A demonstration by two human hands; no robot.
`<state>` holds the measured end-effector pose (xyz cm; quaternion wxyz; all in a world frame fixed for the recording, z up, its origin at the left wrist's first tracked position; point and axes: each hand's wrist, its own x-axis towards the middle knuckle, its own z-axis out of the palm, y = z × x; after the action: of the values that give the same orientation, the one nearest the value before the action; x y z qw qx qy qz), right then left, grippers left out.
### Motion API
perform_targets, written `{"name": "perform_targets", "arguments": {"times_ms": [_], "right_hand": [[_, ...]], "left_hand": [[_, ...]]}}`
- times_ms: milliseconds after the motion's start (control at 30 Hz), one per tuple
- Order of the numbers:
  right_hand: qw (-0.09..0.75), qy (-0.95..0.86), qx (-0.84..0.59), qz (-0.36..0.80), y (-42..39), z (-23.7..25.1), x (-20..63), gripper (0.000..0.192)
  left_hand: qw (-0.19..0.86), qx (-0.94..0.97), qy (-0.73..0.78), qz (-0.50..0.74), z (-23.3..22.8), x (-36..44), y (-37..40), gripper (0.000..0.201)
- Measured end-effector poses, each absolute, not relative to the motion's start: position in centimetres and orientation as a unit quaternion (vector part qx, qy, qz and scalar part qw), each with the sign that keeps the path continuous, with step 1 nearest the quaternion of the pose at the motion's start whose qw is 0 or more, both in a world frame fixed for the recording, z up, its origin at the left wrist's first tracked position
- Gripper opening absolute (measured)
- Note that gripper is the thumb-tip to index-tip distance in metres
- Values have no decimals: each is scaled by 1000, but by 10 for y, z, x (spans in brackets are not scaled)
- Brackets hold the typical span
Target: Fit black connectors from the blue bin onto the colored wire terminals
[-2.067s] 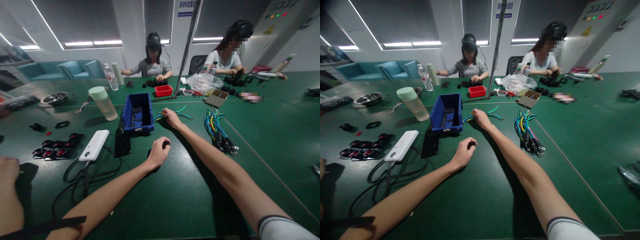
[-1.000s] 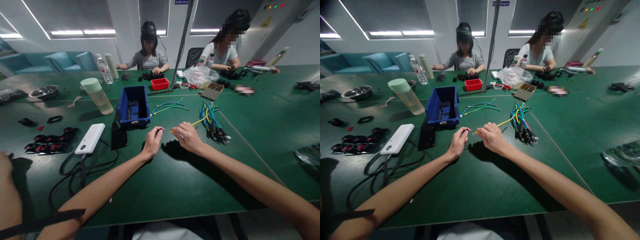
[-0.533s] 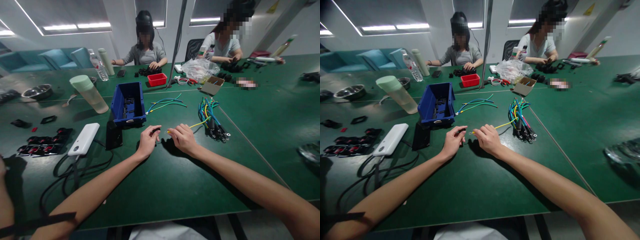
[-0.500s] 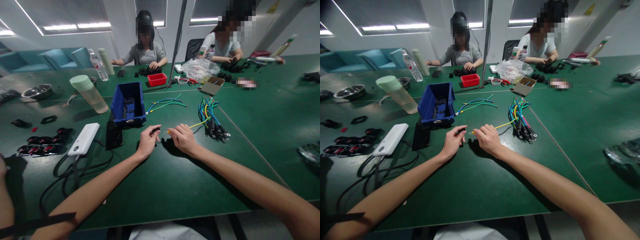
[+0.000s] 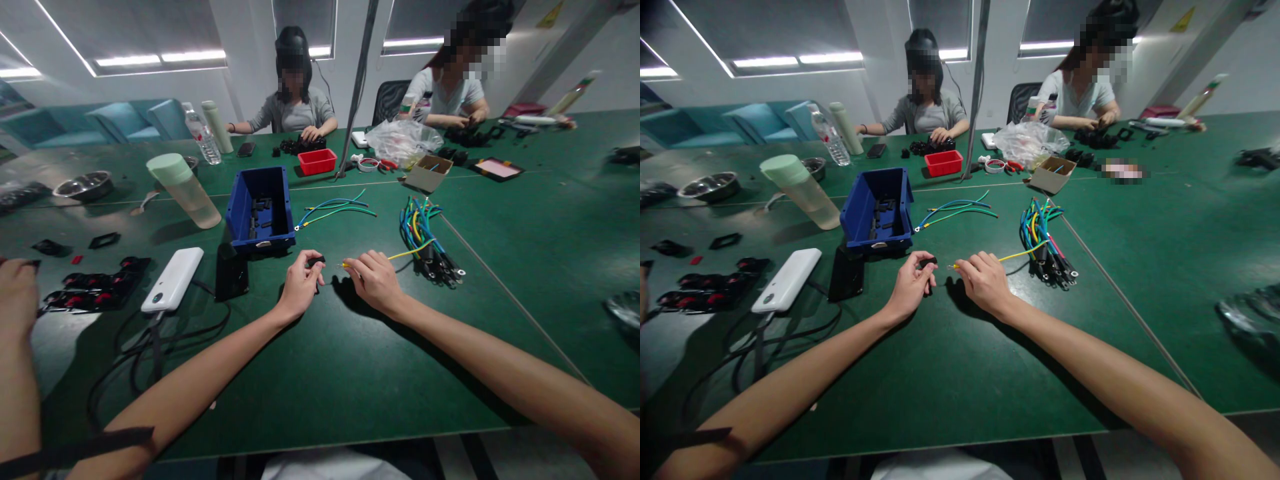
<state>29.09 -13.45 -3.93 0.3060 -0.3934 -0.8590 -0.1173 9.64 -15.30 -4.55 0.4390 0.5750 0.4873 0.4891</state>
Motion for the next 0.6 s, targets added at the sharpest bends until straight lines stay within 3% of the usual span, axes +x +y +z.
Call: {"name": "perform_targets", "arguments": {"times_ms": [600], "right_hand": [[290,-857,-403,-138,-138,-45,292,23]], "left_hand": [[463,552,467,512,-46,98,-152,28]]}}
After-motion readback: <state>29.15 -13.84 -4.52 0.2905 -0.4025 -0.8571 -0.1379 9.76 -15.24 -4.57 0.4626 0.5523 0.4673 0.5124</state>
